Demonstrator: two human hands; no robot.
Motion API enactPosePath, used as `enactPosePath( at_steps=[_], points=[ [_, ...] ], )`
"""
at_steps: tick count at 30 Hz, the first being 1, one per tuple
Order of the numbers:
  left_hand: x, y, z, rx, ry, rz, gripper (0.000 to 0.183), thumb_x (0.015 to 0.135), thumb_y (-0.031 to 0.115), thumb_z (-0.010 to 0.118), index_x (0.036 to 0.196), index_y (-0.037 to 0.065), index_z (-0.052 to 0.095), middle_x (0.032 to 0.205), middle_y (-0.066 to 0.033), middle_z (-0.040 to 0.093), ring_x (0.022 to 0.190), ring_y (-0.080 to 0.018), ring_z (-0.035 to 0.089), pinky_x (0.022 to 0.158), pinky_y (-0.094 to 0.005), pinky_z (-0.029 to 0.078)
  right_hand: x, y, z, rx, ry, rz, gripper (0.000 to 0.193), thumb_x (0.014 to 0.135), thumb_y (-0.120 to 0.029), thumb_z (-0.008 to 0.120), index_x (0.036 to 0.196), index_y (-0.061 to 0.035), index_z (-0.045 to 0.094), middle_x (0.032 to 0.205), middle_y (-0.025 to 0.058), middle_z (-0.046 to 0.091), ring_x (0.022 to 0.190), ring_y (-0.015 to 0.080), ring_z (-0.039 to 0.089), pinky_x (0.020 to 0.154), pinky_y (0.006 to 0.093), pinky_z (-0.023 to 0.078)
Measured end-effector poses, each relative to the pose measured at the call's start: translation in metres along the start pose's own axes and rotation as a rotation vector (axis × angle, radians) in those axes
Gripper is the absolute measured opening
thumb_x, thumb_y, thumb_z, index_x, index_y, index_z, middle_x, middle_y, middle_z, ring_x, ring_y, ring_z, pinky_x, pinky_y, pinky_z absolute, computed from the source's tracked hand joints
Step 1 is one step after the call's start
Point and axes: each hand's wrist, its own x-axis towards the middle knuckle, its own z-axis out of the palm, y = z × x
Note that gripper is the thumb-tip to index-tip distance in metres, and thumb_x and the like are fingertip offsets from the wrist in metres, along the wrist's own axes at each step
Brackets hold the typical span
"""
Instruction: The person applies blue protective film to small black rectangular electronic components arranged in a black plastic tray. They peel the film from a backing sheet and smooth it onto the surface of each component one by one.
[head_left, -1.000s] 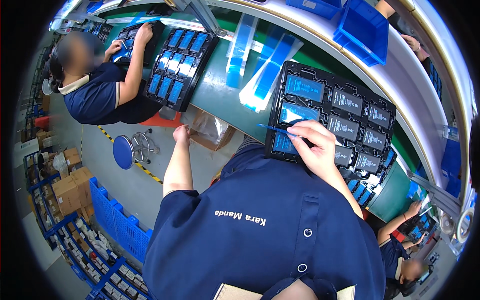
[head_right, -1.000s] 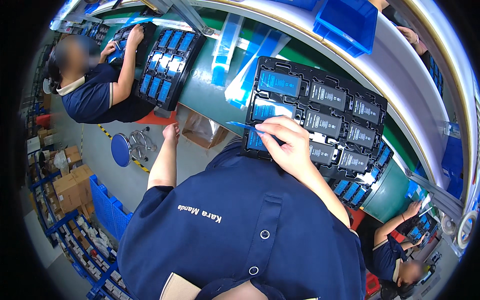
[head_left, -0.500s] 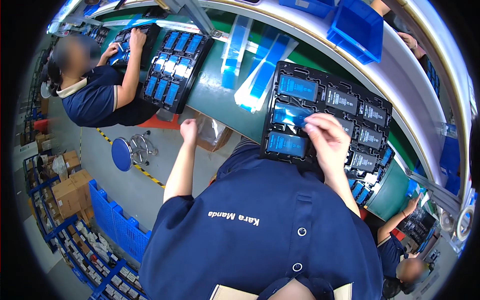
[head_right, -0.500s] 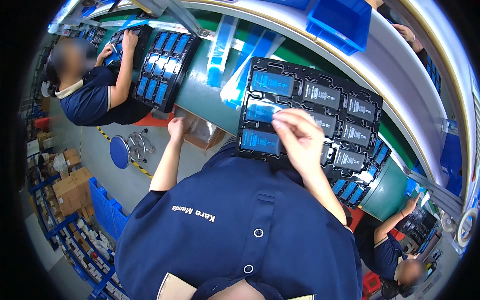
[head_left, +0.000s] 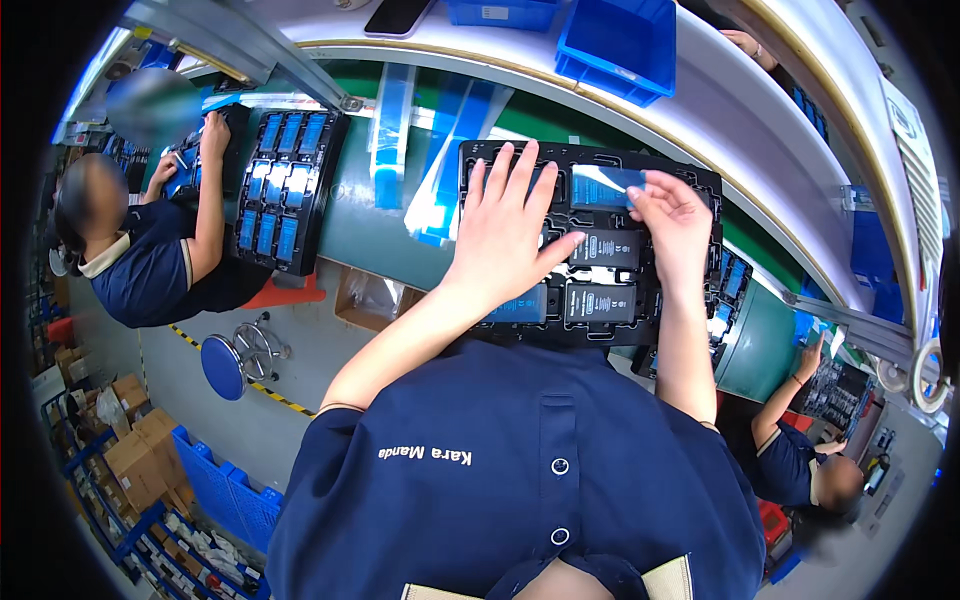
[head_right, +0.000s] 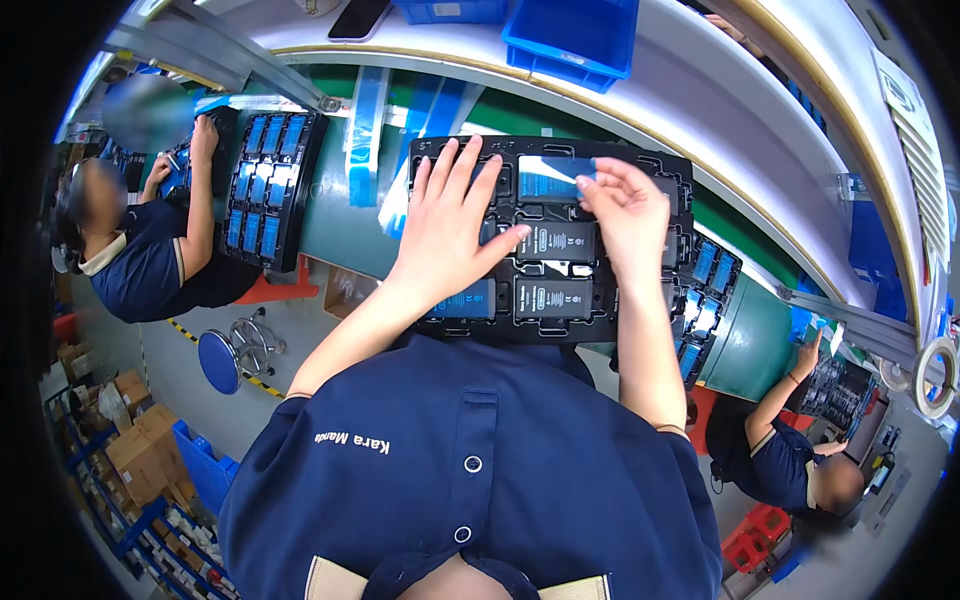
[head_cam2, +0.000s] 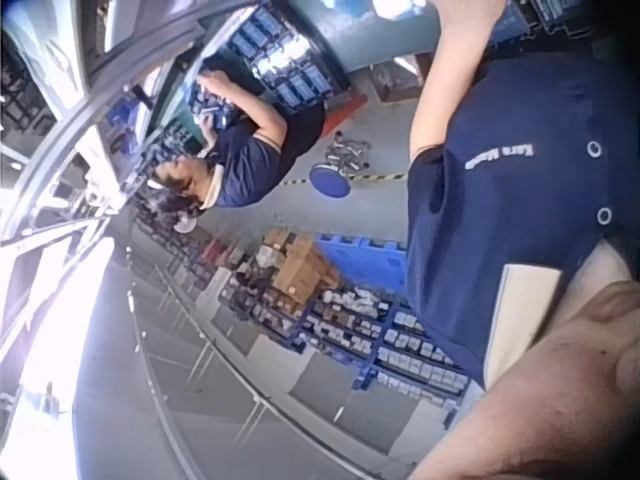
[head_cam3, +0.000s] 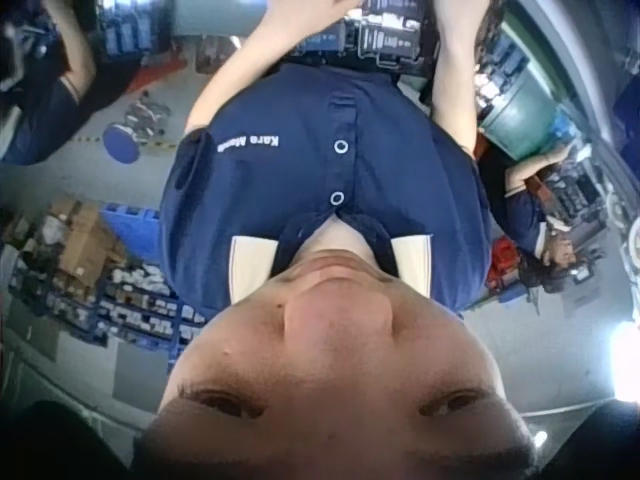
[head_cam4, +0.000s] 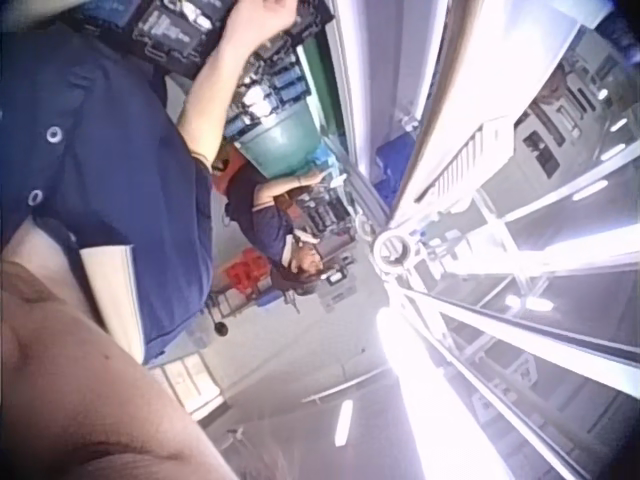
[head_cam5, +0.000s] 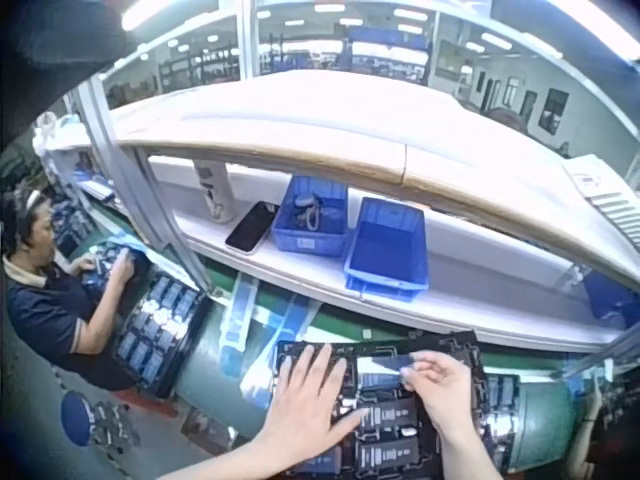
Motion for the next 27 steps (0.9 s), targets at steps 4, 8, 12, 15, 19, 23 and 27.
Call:
enactPosePath(
  at_steps=[4, 8, 12, 15, 19, 23, 27],
  points=[
    [-0.0011, 0.0027, 0.0035, 0.082, -0.033, -0.026, 0.078, 0.080, 0.055, 0.064, 0.137, 0.006, 0.045, 0.147, -0.0209, 0.035, 0.137, -0.0428, 0.028, 0.110, -0.0613, 0.019, -0.0097, 0.0039, 0.0015, -0.015, 0.031, -0.016, 0.026, 0.081, 0.004, 0.071, 0.107, 0.0030, 0.066, 0.089, 0.0066, 0.068, 0.075, 0.0073, 0.064, 0.068, 0.0197, 0.053],
    [0.0010, 0.0026, 0.0040, 0.076, -0.052, -0.035, 0.079, 0.079, 0.056, 0.064, 0.137, 0.007, 0.046, 0.147, -0.0200, 0.035, 0.137, -0.0427, 0.028, 0.110, -0.0611, 0.018, -0.0070, 0.0049, 0.0024, -0.047, 0.024, -0.011, 0.026, 0.080, 0.003, 0.073, 0.106, 0.0026, 0.066, 0.088, 0.0058, 0.068, 0.074, 0.0061, 0.064, 0.068, 0.0190, 0.052],
    [0.0021, 0.0036, 0.0019, 0.082, -0.049, -0.008, 0.079, 0.079, 0.057, 0.063, 0.137, 0.005, 0.046, 0.144, -0.0229, 0.037, 0.135, -0.0445, 0.029, 0.108, -0.0632, 0.021, -0.0073, 0.0046, 0.0034, -0.085, 0.024, -0.013, 0.026, 0.080, 0.002, 0.073, 0.105, 0.0027, 0.067, 0.087, 0.0052, 0.068, 0.074, 0.0059, 0.064, 0.068, 0.0193, 0.053],
    [0.0025, 0.0030, 0.0026, 0.076, -0.038, -0.011, 0.078, 0.078, 0.054, 0.066, 0.137, 0.006, 0.045, 0.146, -0.0206, 0.035, 0.135, -0.0443, 0.030, 0.108, -0.0616, 0.022, -0.0065, 0.0053, 0.0035, -0.084, 0.020, -0.009, 0.025, 0.080, 0.001, 0.074, 0.104, 0.0026, 0.067, 0.086, 0.0049, 0.068, 0.074, 0.0059, 0.064, 0.068, 0.0196, 0.053],
    [0.0030, 0.0035, 0.0033, 0.058, -0.041, -0.013, 0.076, 0.078, 0.052, 0.067, 0.136, 0.007, 0.046, 0.145, -0.0216, 0.035, 0.134, -0.0457, 0.030, 0.108, -0.0610, 0.023, -0.0046, 0.0059, 0.0025, -0.089, 0.030, -0.016, 0.025, 0.080, 0.000, 0.074, 0.104, 0.0028, 0.067, 0.085, 0.0051, 0.068, 0.073, 0.0062, 0.064, 0.067, 0.0197, 0.053],
    [0.0035, 0.0047, 0.0002, 0.042, -0.040, 0.009, 0.071, 0.078, 0.051, 0.069, 0.133, 0.010, 0.050, 0.144, -0.0229, 0.036, 0.134, -0.0469, 0.030, 0.109, -0.0603, 0.023, -0.0050, 0.0058, 0.0024, -0.101, 0.036, -0.001, 0.026, 0.079, 0.000, 0.074, 0.104, 0.0031, 0.067, 0.084, 0.0056, 0.069, 0.071, 0.0066, 0.064, 0.066, 0.0200, 0.053],
    [0.0029, 0.0040, 0.0006, 0.021, -0.054, 0.024, 0.066, 0.077, 0.049, 0.070, 0.129, 0.011, 0.055, 0.143, -0.0233, 0.037, 0.134, -0.0468, 0.030, 0.109, -0.0601, 0.022, -0.0053, 0.0059, 0.0029, -0.104, 0.043, 0.003, 0.026, 0.079, -0.001, 0.075, 0.103, 0.0031, 0.068, 0.083, 0.0057, 0.069, 0.071, 0.0067, 0.064, 0.066, 0.0202, 0.053]
  ],
)
